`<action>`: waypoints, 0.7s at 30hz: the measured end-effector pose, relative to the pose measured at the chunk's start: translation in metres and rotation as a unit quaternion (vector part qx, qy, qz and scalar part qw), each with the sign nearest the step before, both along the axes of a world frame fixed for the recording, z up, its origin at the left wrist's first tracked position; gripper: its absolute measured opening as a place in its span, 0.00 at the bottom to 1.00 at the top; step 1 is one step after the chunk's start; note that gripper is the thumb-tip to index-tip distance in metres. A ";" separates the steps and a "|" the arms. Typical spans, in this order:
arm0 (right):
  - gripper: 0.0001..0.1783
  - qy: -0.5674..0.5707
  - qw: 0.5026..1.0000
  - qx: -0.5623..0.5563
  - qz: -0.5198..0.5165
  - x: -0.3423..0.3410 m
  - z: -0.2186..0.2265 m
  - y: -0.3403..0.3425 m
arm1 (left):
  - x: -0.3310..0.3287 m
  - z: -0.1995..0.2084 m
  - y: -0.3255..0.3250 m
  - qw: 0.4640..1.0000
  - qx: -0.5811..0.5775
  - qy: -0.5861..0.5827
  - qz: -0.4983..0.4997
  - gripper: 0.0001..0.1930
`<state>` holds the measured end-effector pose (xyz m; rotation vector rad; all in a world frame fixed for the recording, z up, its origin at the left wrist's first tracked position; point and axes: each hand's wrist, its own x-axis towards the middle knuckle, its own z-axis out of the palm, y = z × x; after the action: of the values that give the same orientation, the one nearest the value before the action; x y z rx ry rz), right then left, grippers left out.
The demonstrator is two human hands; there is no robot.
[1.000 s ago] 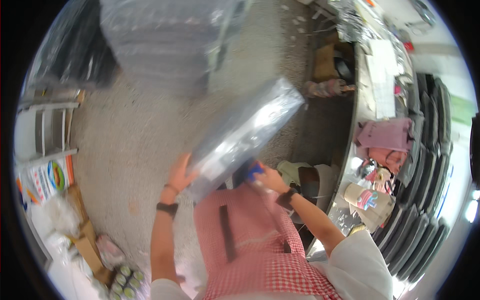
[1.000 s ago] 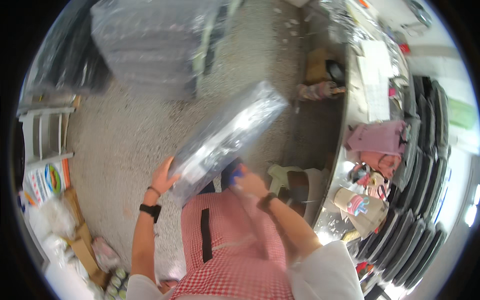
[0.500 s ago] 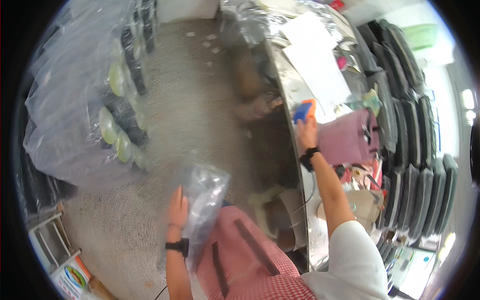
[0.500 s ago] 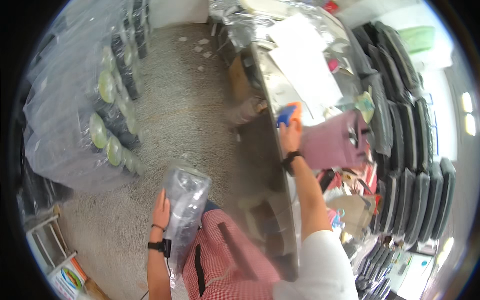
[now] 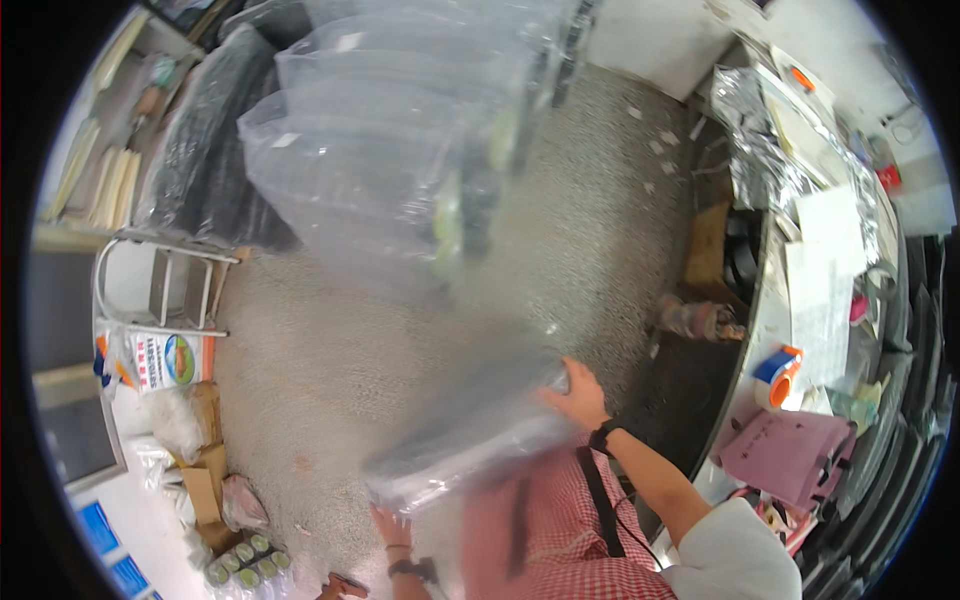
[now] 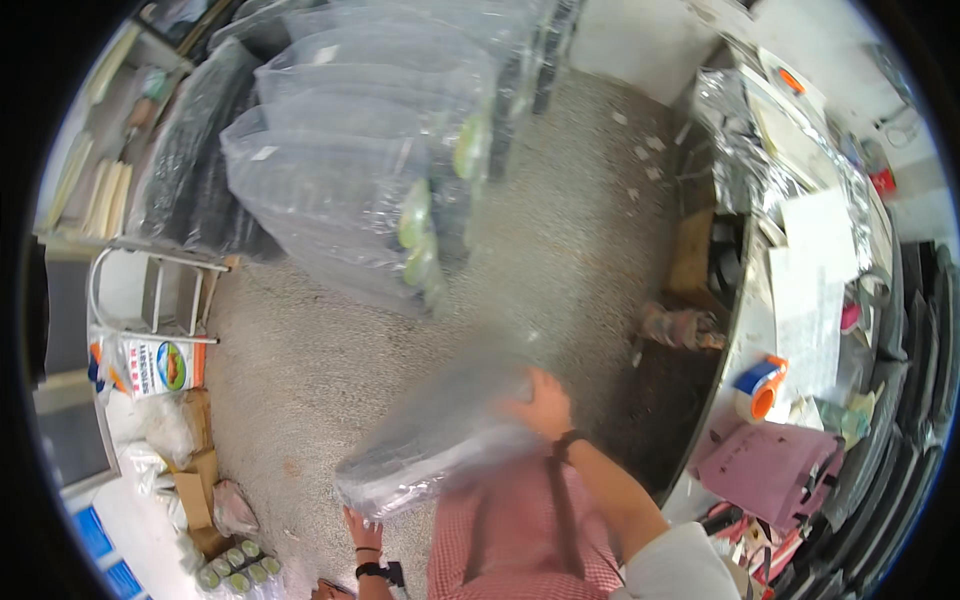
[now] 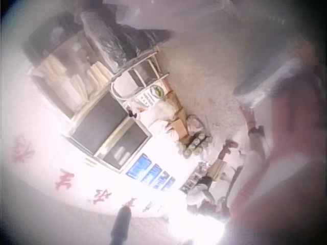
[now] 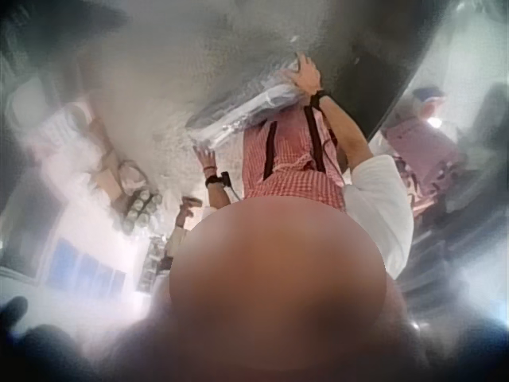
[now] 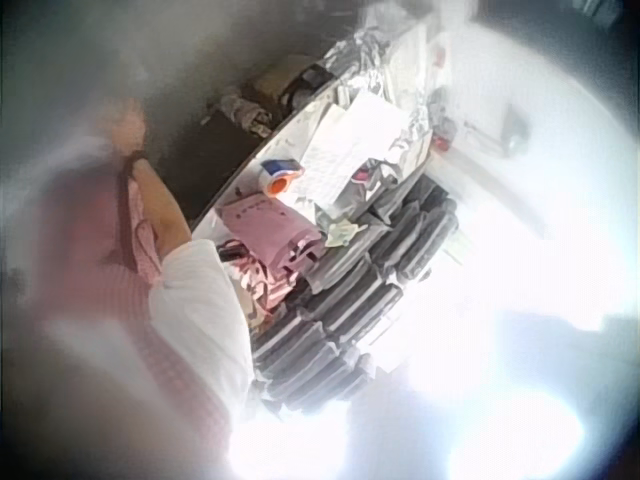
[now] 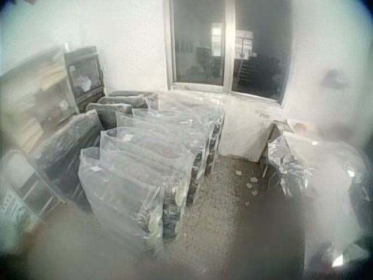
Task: The person places items into large plastic bags and seals the bags using a tape dispenser by hand.
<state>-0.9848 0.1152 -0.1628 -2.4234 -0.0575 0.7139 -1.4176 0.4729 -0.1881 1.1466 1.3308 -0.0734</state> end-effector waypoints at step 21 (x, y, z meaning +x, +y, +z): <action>0.16 -0.175 0.965 -0.099 -0.167 -0.074 -0.022 -0.151 | 0.180 0.052 0.026 0.915 0.381 -0.017 -0.129 0.06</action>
<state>-1.0585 -0.0360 -0.1844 -2.6309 0.2884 0.1401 -1.2374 0.4989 -0.1364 1.9711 1.1913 0.3012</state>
